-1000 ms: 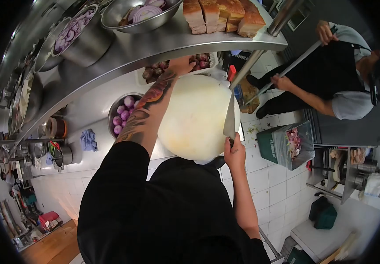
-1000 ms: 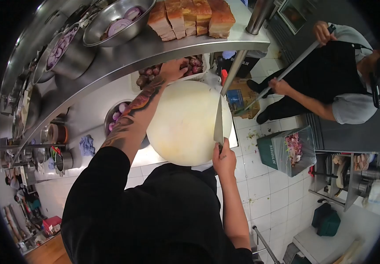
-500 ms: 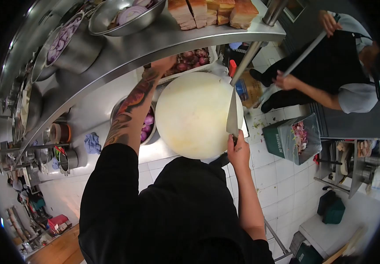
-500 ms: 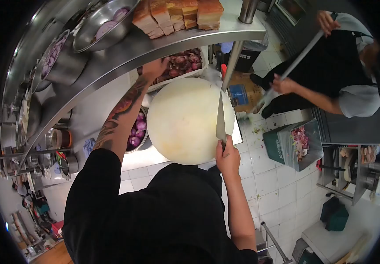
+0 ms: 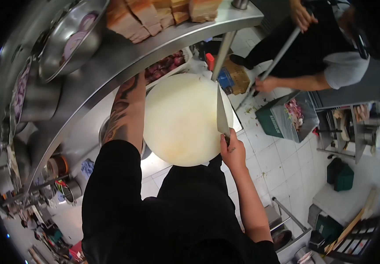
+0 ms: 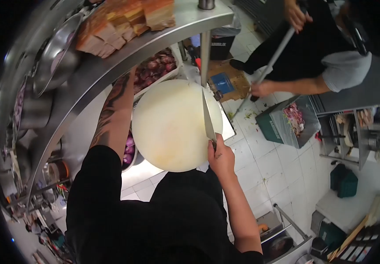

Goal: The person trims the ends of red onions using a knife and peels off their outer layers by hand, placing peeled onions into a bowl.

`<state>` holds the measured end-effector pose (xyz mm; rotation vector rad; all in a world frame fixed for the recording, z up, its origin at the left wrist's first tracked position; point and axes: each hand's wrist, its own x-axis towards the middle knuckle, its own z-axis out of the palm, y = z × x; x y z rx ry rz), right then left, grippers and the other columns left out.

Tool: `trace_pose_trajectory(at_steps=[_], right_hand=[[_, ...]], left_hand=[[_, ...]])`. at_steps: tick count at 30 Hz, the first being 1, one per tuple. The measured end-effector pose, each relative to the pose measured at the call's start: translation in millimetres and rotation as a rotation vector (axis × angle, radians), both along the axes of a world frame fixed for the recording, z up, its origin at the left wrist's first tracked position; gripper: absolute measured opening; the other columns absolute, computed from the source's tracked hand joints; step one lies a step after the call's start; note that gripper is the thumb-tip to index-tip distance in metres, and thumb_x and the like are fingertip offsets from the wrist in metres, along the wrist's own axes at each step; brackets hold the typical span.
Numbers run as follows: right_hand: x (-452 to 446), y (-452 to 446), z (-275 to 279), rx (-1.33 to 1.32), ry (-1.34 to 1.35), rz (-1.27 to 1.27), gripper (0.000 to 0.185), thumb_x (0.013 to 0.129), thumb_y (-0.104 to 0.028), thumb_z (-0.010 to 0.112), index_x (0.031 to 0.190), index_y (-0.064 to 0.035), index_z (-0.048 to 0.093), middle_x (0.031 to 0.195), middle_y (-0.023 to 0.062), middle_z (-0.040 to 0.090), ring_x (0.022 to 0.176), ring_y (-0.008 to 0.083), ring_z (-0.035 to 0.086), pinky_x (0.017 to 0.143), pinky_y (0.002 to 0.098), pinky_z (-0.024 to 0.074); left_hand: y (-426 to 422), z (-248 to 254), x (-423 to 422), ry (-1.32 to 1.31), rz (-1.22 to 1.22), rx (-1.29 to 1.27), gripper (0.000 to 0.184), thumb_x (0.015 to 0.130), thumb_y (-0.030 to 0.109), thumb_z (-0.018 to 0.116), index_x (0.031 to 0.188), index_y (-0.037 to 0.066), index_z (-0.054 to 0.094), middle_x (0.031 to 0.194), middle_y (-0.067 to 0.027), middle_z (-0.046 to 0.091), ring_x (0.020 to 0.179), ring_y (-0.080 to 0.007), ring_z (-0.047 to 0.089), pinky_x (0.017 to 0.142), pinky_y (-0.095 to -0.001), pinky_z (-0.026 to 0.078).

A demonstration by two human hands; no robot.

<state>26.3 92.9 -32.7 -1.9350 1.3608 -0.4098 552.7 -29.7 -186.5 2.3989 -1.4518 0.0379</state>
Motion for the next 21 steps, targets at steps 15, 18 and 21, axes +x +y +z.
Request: trace_pose_trajectory(at_steps=[15,18,21], right_hand=[[-8,16,-12,-0.127,-0.028,0.042,0.037,0.100,-0.018,0.061,0.135,-0.0092,0.055,0.082,0.0219,0.072,0.076,0.0434,0.071,0.068,0.0514,0.0552],[-8,14,-12,-0.142,-0.068,0.058,0.036,0.100,-0.014,0.060,0.135,-0.0086,0.058,0.083,0.0211,0.073,0.075,0.0416,0.072,0.069,0.0479,0.0555],[0,5,-2,-0.166,-0.250,0.105,0.034,0.098,-0.010,0.062,0.132,-0.0086,0.065,0.081,0.0191,0.073,0.071,0.0368,0.072,0.066,0.0417,0.0551]], left_hand=[[90,125,-104,1.896,-0.142,-0.905,0.034,0.106,0.013,0.059,0.140,0.008,0.056,0.121,-0.0077,0.067,0.108,-0.0196,0.066,0.101,-0.0400,0.056],[145,136,-167,1.830,-0.069,-0.705,0.038,0.107,0.016,0.059,0.142,0.006,0.052,0.120,-0.0067,0.066,0.104,-0.0196,0.067,0.097,-0.0370,0.058],[190,135,-217,1.853,-0.086,-0.596,0.038,0.106,0.018,0.062,0.141,0.005,0.052,0.119,-0.0067,0.065,0.104,-0.0206,0.068,0.095,-0.0358,0.058]])
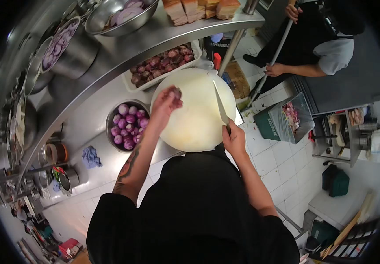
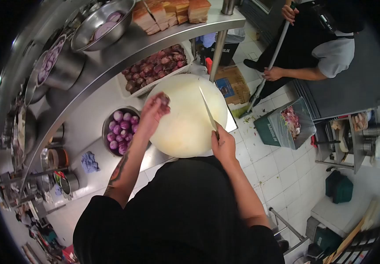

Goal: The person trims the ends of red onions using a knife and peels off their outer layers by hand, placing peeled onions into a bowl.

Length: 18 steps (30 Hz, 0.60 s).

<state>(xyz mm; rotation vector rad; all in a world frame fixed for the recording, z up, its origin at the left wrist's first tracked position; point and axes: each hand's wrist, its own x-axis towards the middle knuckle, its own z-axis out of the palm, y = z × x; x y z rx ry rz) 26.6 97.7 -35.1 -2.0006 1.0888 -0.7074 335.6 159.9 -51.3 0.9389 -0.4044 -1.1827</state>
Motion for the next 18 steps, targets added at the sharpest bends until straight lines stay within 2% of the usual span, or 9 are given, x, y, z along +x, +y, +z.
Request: trace_pose_trajectory(at_steps=[1,3,4,7,9,12,15,18], right_hand=[[5,-1,15,0.004,0.005,0.017,0.034,0.098,-0.010,0.062,0.132,-0.0086,0.065,0.081,0.0191,0.073,0.071,0.0368,0.072,0.066,0.0417,0.0551],[19,-3,49,0.020,0.052,0.091,0.032,0.096,-0.009,0.066,0.127,-0.0086,0.070,0.078,0.0171,0.072,0.065,0.0311,0.071,0.062,0.0356,0.0536],[25,-6,60,-0.011,0.011,0.143,0.030,0.095,-0.012,0.069,0.124,-0.0085,0.071,0.075,0.0162,0.071,0.062,0.0287,0.070,0.059,0.0348,0.0529],[30,-15,60,-0.121,-0.053,0.267,0.029,0.094,-0.013,0.070,0.122,-0.0086,0.073,0.076,0.0153,0.072,0.062,0.0300,0.069,0.060,0.0370,0.0537],[21,-18,63,-0.058,-0.040,0.234,0.028,0.093,-0.013,0.071,0.121,-0.0091,0.074,0.082,0.0161,0.074,0.066,0.0329,0.070,0.062,0.0395,0.0552],[-17,-30,59,-0.051,-0.140,0.268,0.029,0.094,-0.013,0.070,0.122,-0.0084,0.074,0.093,0.0183,0.076,0.074,0.0357,0.073,0.067,0.0407,0.0580],[-72,-52,46,0.005,-0.071,0.251,0.029,0.094,-0.013,0.069,0.122,-0.0078,0.073,0.095,0.0185,0.076,0.077,0.0359,0.074,0.070,0.0415,0.0585],[-129,-77,37,-0.022,-0.115,0.218,0.028,0.094,-0.013,0.069,0.122,-0.0076,0.074,0.095,0.0192,0.076,0.078,0.0364,0.074,0.071,0.0427,0.0581]], left_hand=[[11,1,-19,0.008,-0.031,0.043,0.038,0.105,0.018,0.063,0.139,0.005,0.052,0.118,-0.0068,0.065,0.105,-0.0212,0.068,0.094,-0.0352,0.058],[26,8,-53,0.008,0.021,0.063,0.037,0.104,0.018,0.066,0.136,0.004,0.052,0.119,-0.0082,0.065,0.102,-0.0216,0.069,0.093,-0.0367,0.058],[32,11,-68,0.000,0.050,0.081,0.036,0.102,0.018,0.069,0.132,0.004,0.053,0.120,-0.0097,0.065,0.099,-0.0221,0.069,0.091,-0.0383,0.058],[37,13,-105,-0.005,0.091,0.077,0.034,0.103,0.016,0.066,0.133,0.006,0.052,0.120,-0.0080,0.063,0.102,-0.0248,0.070,0.092,-0.0392,0.059],[36,15,-123,0.011,0.031,0.100,0.037,0.103,0.016,0.066,0.136,0.007,0.050,0.122,-0.0088,0.062,0.102,-0.0239,0.069,0.092,-0.0389,0.059],[30,14,-146,0.037,-0.055,0.147,0.043,0.104,0.017,0.065,0.142,0.008,0.047,0.128,-0.0106,0.059,0.105,-0.0215,0.067,0.091,-0.0374,0.059],[12,18,-192,-0.060,-0.071,0.194,0.043,0.104,0.016,0.064,0.143,0.008,0.048,0.129,-0.0108,0.059,0.105,-0.0212,0.067,0.090,-0.0366,0.059],[-15,16,-247,-0.048,-0.088,0.185,0.046,0.105,0.015,0.062,0.147,0.008,0.046,0.131,-0.0109,0.060,0.110,-0.0237,0.067,0.095,-0.0363,0.059]])
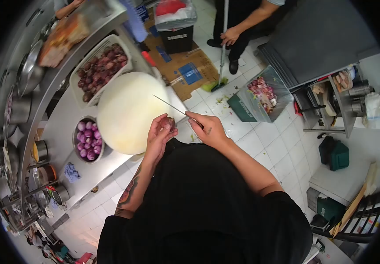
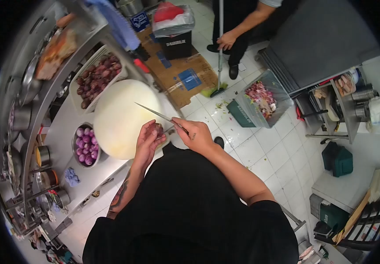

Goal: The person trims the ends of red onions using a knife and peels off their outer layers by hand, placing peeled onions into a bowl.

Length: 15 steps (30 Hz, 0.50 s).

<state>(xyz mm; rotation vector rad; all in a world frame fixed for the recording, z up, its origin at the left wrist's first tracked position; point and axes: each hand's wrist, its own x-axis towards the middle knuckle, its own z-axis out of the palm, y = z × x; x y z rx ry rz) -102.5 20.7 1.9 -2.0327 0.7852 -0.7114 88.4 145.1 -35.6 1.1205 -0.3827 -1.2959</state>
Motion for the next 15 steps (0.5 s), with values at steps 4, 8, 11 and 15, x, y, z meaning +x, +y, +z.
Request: trace_pose_trajectory(at_steps=[4,8,11,15], right_hand=[[-91,-39,0,0.020,-0.001,-0.049,0.028,0.095,-0.015,0.068,0.121,-0.0081,0.074,0.092,0.0200,0.075,0.076,0.0380,0.073,0.069,0.0440,0.0570],[-190,-72,-14,0.170,0.191,-0.252,0.028,0.097,-0.019,0.066,0.122,-0.0084,0.073,0.078,0.0205,0.072,0.065,0.0361,0.069,0.062,0.0415,0.0530],[-271,-76,-30,0.149,0.092,-0.477,0.024,0.099,-0.019,0.067,0.118,-0.0049,0.072,0.067,0.0143,0.066,0.056,0.0172,0.060,0.057,0.0339,0.0477],[-338,-69,-27,0.181,0.119,-0.689,0.022,0.099,-0.019,0.068,0.113,-0.0026,0.072,0.063,0.0088,0.060,0.054,0.0125,0.052,0.055,0.0323,0.0451]], left_hand=[[-44,0,-91,0.065,0.009,0.020,0.049,0.104,0.015,0.063,0.149,0.008,0.045,0.134,-0.0127,0.059,0.117,-0.0281,0.066,0.099,-0.0385,0.058],[-81,8,-157,0.047,-0.126,0.079,0.047,0.105,0.019,0.063,0.147,0.004,0.047,0.133,-0.0148,0.060,0.113,-0.0297,0.069,0.098,-0.0398,0.058],[-109,-7,-184,0.052,-0.226,0.091,0.047,0.105,0.023,0.064,0.145,0.003,0.049,0.126,-0.0146,0.063,0.110,-0.0285,0.070,0.096,-0.0398,0.058],[-158,-42,-219,0.099,-0.326,0.063,0.043,0.104,0.026,0.066,0.137,0.001,0.053,0.117,-0.0136,0.067,0.107,-0.0263,0.071,0.097,-0.0399,0.058]])
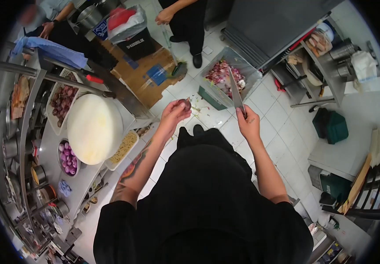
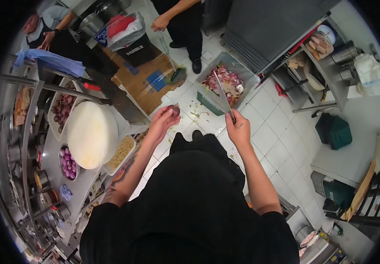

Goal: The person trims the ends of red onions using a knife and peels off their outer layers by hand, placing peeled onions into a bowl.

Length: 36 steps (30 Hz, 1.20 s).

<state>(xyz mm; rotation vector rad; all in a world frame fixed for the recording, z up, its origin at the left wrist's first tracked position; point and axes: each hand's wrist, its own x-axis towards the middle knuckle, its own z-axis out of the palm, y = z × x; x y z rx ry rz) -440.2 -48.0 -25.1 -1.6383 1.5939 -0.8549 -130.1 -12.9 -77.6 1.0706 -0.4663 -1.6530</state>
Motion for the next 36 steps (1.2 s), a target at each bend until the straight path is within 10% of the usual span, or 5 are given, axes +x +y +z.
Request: trace_pose_trajectory(at_steps=[8,32,36], right_hand=[[-6,-33,-1,-0.177,0.095,0.313,0.024,0.092,-0.013,0.071,0.115,-0.0071,0.072,0.082,0.0187,0.073,0.072,0.0361,0.072,0.065,0.0417,0.0550],[-134,-146,-3,-0.167,0.073,0.576,0.029,0.090,-0.011,0.067,0.119,-0.0086,0.066,0.099,0.0190,0.074,0.089,0.0413,0.071,0.076,0.0507,0.0567],[-196,-155,-120,0.174,0.624,0.499,0.018,0.092,-0.013,0.060,0.107,-0.0039,0.065,0.094,0.0224,0.074,0.087,0.0426,0.071,0.079,0.0544,0.0557]], left_hand=[[-47,2,-99,-0.127,0.049,-0.133,0.038,0.100,0.018,0.072,0.126,-0.003,0.055,0.116,-0.0147,0.068,0.103,-0.0235,0.071,0.095,-0.0371,0.060],[-139,-6,-244,-0.374,0.229,-0.079,0.038,0.095,0.016,0.074,0.119,-0.006,0.054,0.110,-0.0159,0.070,0.095,-0.0224,0.072,0.084,-0.0347,0.062],[-145,5,-253,-0.390,0.247,0.001,0.036,0.096,0.018,0.075,0.113,-0.005,0.054,0.102,-0.0163,0.071,0.090,-0.0215,0.073,0.079,-0.0324,0.061]])
